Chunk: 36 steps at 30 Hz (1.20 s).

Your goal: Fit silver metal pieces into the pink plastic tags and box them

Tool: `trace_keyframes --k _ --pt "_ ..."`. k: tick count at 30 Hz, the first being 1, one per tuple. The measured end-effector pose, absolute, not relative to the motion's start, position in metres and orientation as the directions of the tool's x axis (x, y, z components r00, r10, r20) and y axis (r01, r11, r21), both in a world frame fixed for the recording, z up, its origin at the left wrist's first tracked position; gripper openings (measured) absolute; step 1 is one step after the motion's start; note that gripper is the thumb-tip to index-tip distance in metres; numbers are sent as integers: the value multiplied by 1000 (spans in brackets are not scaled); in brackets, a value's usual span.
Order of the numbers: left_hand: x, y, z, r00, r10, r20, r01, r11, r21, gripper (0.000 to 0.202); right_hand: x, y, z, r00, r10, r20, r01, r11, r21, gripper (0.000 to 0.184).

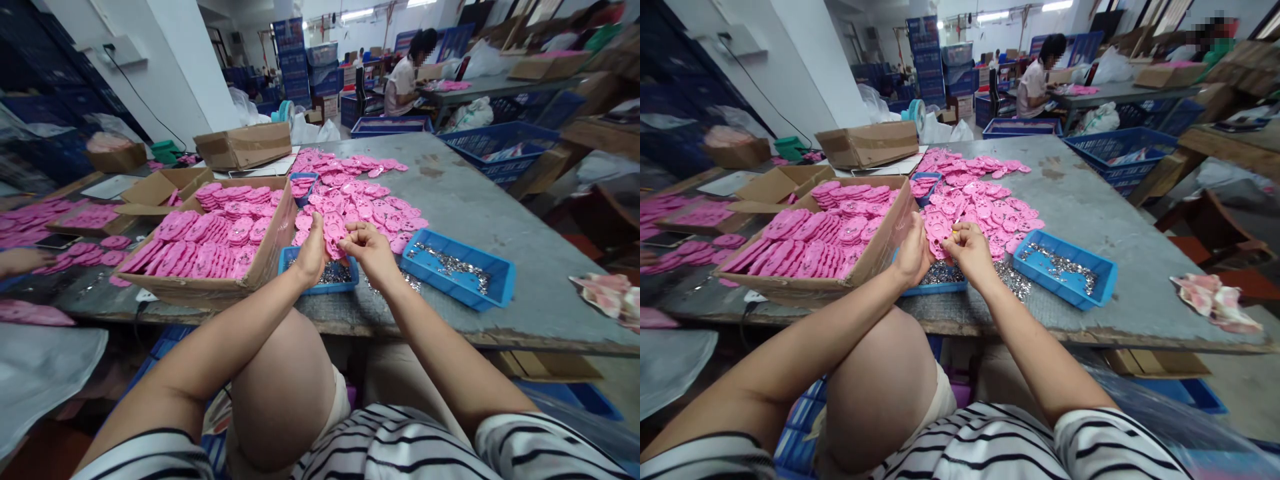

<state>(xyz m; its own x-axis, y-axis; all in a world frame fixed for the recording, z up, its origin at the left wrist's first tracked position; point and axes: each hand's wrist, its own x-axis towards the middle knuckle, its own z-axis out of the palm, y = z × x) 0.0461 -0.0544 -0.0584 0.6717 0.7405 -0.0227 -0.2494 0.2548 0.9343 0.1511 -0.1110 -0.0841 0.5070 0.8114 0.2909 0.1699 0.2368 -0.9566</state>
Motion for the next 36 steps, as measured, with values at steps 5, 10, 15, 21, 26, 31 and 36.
trace_keyframes --k 5,10,15,21,26,31,36 --pt "46 -54 -60 692 721 26 -313 268 911 66 149 -111 -86 577 771 270 111 254 -961 20" --pt "45 -58 -54 697 717 10 -333 311 890 63 144 -111 -87 613 752 243 48 271 -961 26" --pt "45 -60 -50 703 711 12 -340 322 884 61 143 -109 -87 635 741 219 18 270 -963 22" --pt "46 -61 -51 702 712 -14 -340 353 872 58 142 -107 -84 648 734 204 2 266 -964 17" --pt "46 -60 -52 714 700 28 -386 360 849 57 140 -107 -84 660 722 207 10 267 -964 16" --pt "46 -61 -52 725 688 35 -410 389 825 61 140 -105 -89 666 702 253 87 264 -961 16" --pt "46 -62 -52 732 682 3 -422 449 787 60 138 -104 -99 666 631 398 297 266 -917 16"
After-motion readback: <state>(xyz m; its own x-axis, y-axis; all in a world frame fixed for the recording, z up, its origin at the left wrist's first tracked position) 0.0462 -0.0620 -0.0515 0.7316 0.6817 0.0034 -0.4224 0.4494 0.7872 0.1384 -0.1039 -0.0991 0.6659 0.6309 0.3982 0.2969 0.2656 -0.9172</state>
